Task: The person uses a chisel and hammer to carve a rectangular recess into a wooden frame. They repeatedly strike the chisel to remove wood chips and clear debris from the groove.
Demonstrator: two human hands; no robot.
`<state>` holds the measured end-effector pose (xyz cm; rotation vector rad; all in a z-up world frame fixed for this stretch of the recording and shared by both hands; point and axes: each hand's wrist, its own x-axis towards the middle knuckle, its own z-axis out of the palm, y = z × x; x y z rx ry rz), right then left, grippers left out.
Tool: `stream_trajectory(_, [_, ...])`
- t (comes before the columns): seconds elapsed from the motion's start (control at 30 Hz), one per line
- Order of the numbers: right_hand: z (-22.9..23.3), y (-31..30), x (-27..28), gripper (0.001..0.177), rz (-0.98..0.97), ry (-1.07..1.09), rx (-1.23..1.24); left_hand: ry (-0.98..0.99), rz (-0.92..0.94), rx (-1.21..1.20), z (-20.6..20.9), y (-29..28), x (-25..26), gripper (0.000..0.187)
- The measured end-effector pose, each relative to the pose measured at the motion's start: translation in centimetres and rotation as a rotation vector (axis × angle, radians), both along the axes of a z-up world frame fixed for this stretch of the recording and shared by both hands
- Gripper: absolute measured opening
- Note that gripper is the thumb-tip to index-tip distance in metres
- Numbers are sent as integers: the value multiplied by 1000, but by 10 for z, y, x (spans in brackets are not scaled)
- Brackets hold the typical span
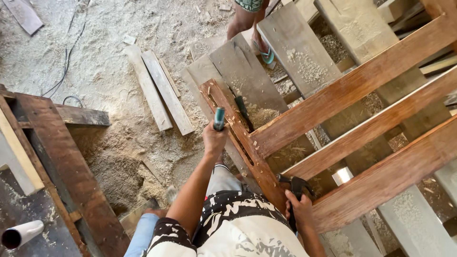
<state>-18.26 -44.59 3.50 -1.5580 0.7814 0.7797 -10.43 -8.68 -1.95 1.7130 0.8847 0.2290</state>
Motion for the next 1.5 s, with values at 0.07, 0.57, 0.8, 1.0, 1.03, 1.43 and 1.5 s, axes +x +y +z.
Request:
stream_trajectory(0.07, [3, 1, 3, 35, 3, -19, 0, -52, 29, 70, 16, -1, 4, 24])
stream_trajectory(0.57, [-1, -4, 5, 37, 46, -11, 38, -69, -350, 361, 11, -37, -19, 13])
stream_trajectory(0.8, [12, -2, 4, 31, 73, 8, 44, 111, -57, 324, 6, -19, -6, 32])
stream_trajectory(1.0, [2, -4, 9, 39, 95, 22, 34, 160, -116, 203, 17, 32, 32, 45])
stream_trajectory(1.03, [-1, -5, 8, 38, 92, 20, 39, 142, -143, 226, 22, 36, 35, 43])
stream_trajectory(1.43, [-3, -7, 7, 32, 73, 18, 64, 165, -333, 477, 22, 51, 43, 26])
stream_trajectory(1.5, [-1, -6, 7, 30, 64, 26, 48, 149, -332, 508, 15, 52, 45, 27])
